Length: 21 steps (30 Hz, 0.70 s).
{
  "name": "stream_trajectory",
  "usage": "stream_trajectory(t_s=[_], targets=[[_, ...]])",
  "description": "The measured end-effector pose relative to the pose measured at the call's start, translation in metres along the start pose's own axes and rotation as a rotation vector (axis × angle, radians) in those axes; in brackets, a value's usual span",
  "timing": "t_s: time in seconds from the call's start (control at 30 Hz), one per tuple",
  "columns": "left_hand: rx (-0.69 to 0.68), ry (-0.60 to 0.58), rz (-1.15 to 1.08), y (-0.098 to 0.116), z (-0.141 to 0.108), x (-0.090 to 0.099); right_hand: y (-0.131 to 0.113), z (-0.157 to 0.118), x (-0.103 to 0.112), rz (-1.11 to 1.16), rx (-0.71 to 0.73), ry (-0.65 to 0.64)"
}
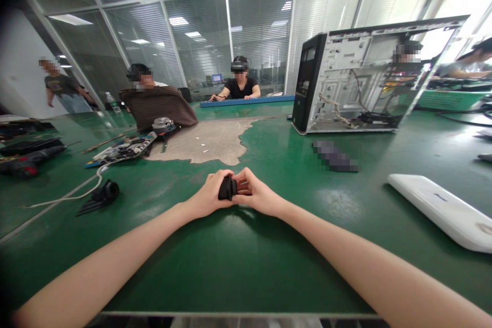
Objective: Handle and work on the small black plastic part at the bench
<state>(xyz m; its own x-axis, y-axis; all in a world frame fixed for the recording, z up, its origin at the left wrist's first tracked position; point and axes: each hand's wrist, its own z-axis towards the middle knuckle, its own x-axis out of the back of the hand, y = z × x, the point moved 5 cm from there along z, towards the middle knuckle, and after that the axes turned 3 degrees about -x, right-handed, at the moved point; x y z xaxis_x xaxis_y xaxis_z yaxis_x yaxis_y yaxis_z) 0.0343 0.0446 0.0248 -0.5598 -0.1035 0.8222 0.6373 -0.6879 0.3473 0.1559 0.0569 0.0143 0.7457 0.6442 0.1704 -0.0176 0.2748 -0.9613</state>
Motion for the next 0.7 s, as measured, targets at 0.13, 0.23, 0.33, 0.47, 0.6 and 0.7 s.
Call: stream_trajectory(t_s=[0.13,0.23,0.33,0.47,0.6,0.7], targets=[[-0.003,0.005,0.003,-0.0003,0.0003,-0.0002,-0.0010,-0.0007,-0.0009,0.023,0.009,-0.009],[-0.002,0.011,0.004,0.0001,0.0007,0.0000,-0.0028,-0.0007,-0.0002,-0.008,0.018,0.034],[-0.006,0.010,0.007,0.0007,0.0009,-0.0001,-0.0031,0.0002,0.0005,-0.042,0.018,0.066],[-0.011,0.008,0.005,0.0006,0.0007,0.0001,0.0004,0.0011,0.0012,-0.047,-0.006,0.058],[-0.011,0.005,0.010,-0.0008,-0.0002,-0.0003,0.0012,-0.0008,-0.0004,-0.033,-0.006,0.009],[-0.014,0.003,0.014,-0.0011,-0.0003,-0.0009,-0.0011,-0.0026,-0.0013,-0.017,-0.003,0.005]])
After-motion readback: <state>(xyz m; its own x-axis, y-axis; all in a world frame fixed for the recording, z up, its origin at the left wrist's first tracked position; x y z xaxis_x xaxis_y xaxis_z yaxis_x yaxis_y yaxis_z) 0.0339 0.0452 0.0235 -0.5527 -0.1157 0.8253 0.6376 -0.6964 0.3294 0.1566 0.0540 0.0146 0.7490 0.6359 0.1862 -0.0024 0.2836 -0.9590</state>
